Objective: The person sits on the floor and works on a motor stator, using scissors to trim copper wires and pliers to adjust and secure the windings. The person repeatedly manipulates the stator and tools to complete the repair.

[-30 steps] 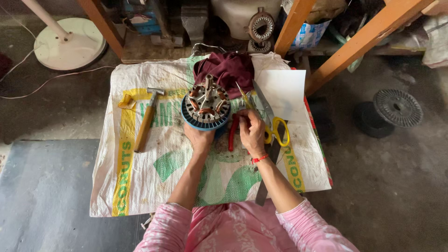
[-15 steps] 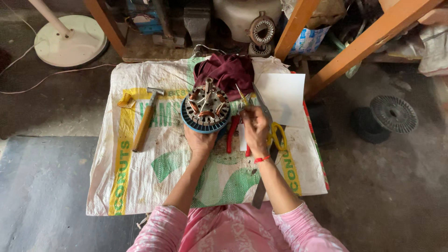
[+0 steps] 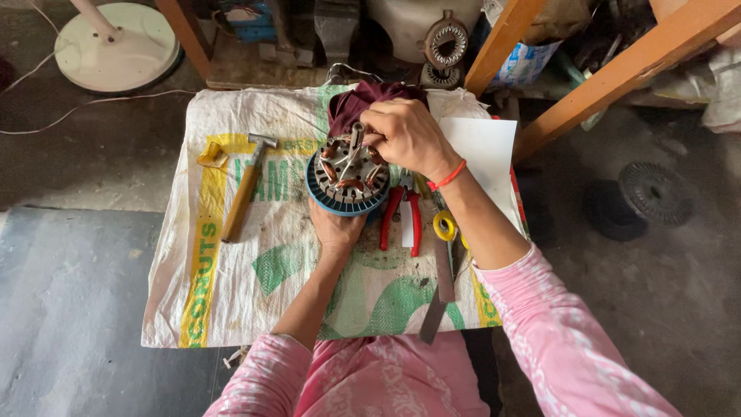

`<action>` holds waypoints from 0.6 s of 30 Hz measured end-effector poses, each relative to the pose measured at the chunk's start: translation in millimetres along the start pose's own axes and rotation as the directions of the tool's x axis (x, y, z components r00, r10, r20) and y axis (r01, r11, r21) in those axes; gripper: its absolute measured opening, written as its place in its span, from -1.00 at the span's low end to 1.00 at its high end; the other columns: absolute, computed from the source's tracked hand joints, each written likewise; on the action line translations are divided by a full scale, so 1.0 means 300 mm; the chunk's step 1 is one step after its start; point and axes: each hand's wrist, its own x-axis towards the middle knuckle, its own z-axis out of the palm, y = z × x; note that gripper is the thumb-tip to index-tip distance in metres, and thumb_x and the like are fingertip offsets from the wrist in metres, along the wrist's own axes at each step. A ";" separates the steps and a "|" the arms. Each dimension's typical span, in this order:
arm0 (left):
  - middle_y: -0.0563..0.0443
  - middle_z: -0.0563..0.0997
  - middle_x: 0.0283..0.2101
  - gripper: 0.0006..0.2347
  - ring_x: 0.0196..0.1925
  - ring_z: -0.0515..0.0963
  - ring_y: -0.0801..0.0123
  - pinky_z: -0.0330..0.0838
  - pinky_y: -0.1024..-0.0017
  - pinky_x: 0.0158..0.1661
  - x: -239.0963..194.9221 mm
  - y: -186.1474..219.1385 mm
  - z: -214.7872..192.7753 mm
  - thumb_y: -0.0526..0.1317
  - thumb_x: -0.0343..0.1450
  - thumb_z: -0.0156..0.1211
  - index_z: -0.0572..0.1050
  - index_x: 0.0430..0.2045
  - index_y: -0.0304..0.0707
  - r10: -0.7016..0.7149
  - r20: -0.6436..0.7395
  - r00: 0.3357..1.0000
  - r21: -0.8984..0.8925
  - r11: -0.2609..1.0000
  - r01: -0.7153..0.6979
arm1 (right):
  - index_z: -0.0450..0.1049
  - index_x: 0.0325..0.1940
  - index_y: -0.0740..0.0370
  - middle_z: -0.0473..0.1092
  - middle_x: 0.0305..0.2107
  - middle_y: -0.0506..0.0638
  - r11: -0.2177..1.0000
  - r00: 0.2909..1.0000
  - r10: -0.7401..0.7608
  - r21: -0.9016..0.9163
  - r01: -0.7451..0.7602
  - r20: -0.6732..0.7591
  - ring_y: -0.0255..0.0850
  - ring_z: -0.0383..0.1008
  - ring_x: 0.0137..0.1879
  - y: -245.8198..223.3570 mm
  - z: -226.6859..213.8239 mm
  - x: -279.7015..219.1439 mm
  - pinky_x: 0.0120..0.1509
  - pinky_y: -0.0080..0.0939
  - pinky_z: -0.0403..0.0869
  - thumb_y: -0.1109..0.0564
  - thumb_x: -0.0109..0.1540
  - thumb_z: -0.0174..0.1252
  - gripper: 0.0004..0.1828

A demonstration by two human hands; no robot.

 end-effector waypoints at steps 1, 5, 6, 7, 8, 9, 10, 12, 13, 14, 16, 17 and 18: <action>-0.26 0.54 0.07 -0.48 0.17 0.40 -0.18 0.26 -0.01 0.19 0.003 0.000 -0.001 0.03 0.19 0.49 0.55 -0.07 -0.28 0.037 -0.001 0.999 0.027 0.999 -0.037 | 0.45 -0.37 0.31 0.43 -0.50 0.01 0.999 0.999 -0.030 -0.014 0.030 0.028 -0.05 0.49 -0.38 0.009 0.006 0.014 -0.24 -0.03 0.44 0.22 0.15 0.39 -0.79; -0.24 0.56 0.07 -0.52 0.18 0.40 -0.17 0.25 0.00 0.20 0.011 0.005 -0.006 0.03 0.22 0.46 0.58 -0.06 -0.24 0.082 0.002 0.997 0.072 0.994 -0.082 | 0.46 -0.27 0.41 0.41 -0.51 0.06 0.994 0.994 -0.105 0.030 0.104 0.039 0.00 0.45 -0.41 0.031 0.018 0.028 -0.30 -0.04 0.41 0.22 0.11 0.37 -0.75; -0.25 0.55 0.06 -0.51 0.17 0.40 -0.17 0.25 0.00 0.19 0.010 0.005 -0.006 0.04 0.22 0.45 0.57 -0.07 -0.25 0.066 0.005 0.998 0.068 0.996 -0.066 | 0.46 -0.30 0.39 0.40 -0.52 0.06 0.997 0.995 -0.079 0.030 0.077 0.053 0.00 0.45 -0.43 0.032 0.020 0.026 -0.32 -0.04 0.41 0.25 0.09 0.34 -0.79; -0.24 0.56 0.05 -0.52 0.16 0.41 -0.15 0.26 0.01 0.19 0.011 0.005 -0.005 0.04 0.21 0.45 0.58 -0.08 -0.24 0.044 0.022 0.999 0.058 0.997 -0.045 | 0.46 -0.33 0.37 0.40 -0.54 0.07 0.998 0.996 -0.054 0.030 0.052 0.067 0.00 0.45 -0.44 0.035 0.019 0.026 -0.33 -0.03 0.41 0.27 0.08 0.31 -0.83; -0.22 0.57 0.04 -0.53 0.15 0.42 -0.14 0.26 0.01 0.19 0.012 0.004 -0.005 0.03 0.21 0.44 0.58 -0.09 -0.23 0.022 0.039 0.999 0.050 0.998 -0.024 | 0.47 -0.36 0.34 0.40 -0.55 0.08 0.999 0.996 -0.029 0.030 0.027 0.081 0.00 0.45 -0.45 0.034 0.018 0.026 -0.34 -0.03 0.41 0.29 0.06 0.28 -0.87; -0.21 0.58 0.04 -0.53 0.14 0.43 -0.12 0.27 0.02 0.19 0.012 0.002 -0.006 0.03 0.21 0.43 0.58 -0.10 -0.23 0.000 0.057 0.998 0.042 0.999 -0.003 | 0.45 -0.38 0.34 0.41 -0.55 0.08 0.999 0.995 -0.023 0.029 0.021 0.093 0.00 0.45 -0.45 0.032 0.020 0.027 -0.34 -0.02 0.40 0.28 0.06 0.27 -0.87; -0.22 0.57 0.04 -0.53 0.15 0.43 -0.13 0.26 0.01 0.19 0.010 0.003 -0.007 0.03 0.21 0.44 0.58 -0.09 -0.24 0.036 0.038 0.999 0.056 0.998 -0.038 | 0.43 -0.41 0.33 0.41 -0.54 0.09 0.999 0.994 -0.018 0.029 0.015 0.104 0.01 0.46 -0.44 0.031 0.022 0.028 -0.33 -0.02 0.40 0.28 0.05 0.26 -0.88; -0.25 0.57 0.05 -0.53 0.16 0.42 -0.16 0.25 0.00 0.21 0.017 0.004 -0.008 0.02 0.22 0.44 0.57 -0.07 -0.25 0.115 0.000 0.993 0.086 0.990 -0.114 | 0.43 -0.43 0.32 0.42 -0.55 0.09 1.000 0.992 -0.001 0.022 -0.002 0.127 0.00 0.46 -0.45 0.030 0.024 0.038 -0.33 -0.02 0.40 0.29 0.05 0.24 -0.89; -0.24 0.57 0.05 -0.53 0.16 0.42 -0.16 0.26 0.00 0.20 0.017 0.004 -0.008 0.01 0.22 0.44 0.57 -0.07 -0.25 0.103 0.002 0.995 0.076 0.992 -0.103 | 0.44 -0.42 0.32 0.43 -0.56 0.09 1.000 0.990 0.012 0.018 -0.014 0.143 -0.01 0.47 -0.46 0.030 0.029 0.044 -0.34 -0.02 0.40 0.29 0.04 0.23 -0.90; -0.24 0.57 0.05 -0.53 0.16 0.42 -0.16 0.26 0.00 0.20 0.017 0.003 -0.007 0.01 0.22 0.44 0.58 -0.08 -0.25 0.092 0.003 0.996 0.067 0.994 -0.092 | 0.45 -0.40 0.32 0.43 -0.57 0.09 1.000 0.987 0.024 0.014 -0.026 0.158 -0.03 0.47 -0.47 0.031 0.031 0.049 -0.34 -0.02 0.40 0.30 0.04 0.22 -0.91; -0.24 0.56 0.06 -0.53 0.17 0.41 -0.17 0.26 0.00 0.20 0.009 0.003 -0.006 0.00 0.21 0.44 0.57 -0.08 -0.25 0.078 -0.001 0.997 0.041 0.996 -0.077 | 0.44 -0.42 0.31 0.44 -0.56 0.10 0.999 0.982 0.043 -0.004 -0.043 0.184 -0.02 0.47 -0.46 0.033 0.034 0.054 -0.33 -0.02 0.41 0.30 0.02 0.22 -0.90; -0.25 0.55 0.06 -0.53 0.18 0.41 -0.18 0.27 0.00 0.20 0.007 0.002 -0.007 -0.01 0.20 0.44 0.57 -0.07 -0.26 0.077 -0.009 0.997 0.026 0.997 -0.076 | 0.44 -0.43 0.30 0.44 -0.56 0.11 0.999 0.979 0.050 -0.012 -0.048 0.196 -0.02 0.48 -0.45 0.033 0.036 0.058 -0.32 -0.02 0.41 0.30 0.01 0.23 -0.90; -0.26 0.55 0.07 -0.52 0.18 0.40 -0.19 0.27 0.00 0.20 0.006 0.001 -0.008 -0.01 0.20 0.45 0.56 -0.07 -0.27 0.076 -0.017 0.997 0.011 0.997 -0.075 | 0.43 -0.44 0.30 0.44 -0.57 0.10 0.997 0.975 0.077 0.013 -0.081 0.210 -0.03 0.48 -0.46 0.031 0.037 0.059 -0.33 -0.03 0.40 0.29 0.00 0.23 -0.90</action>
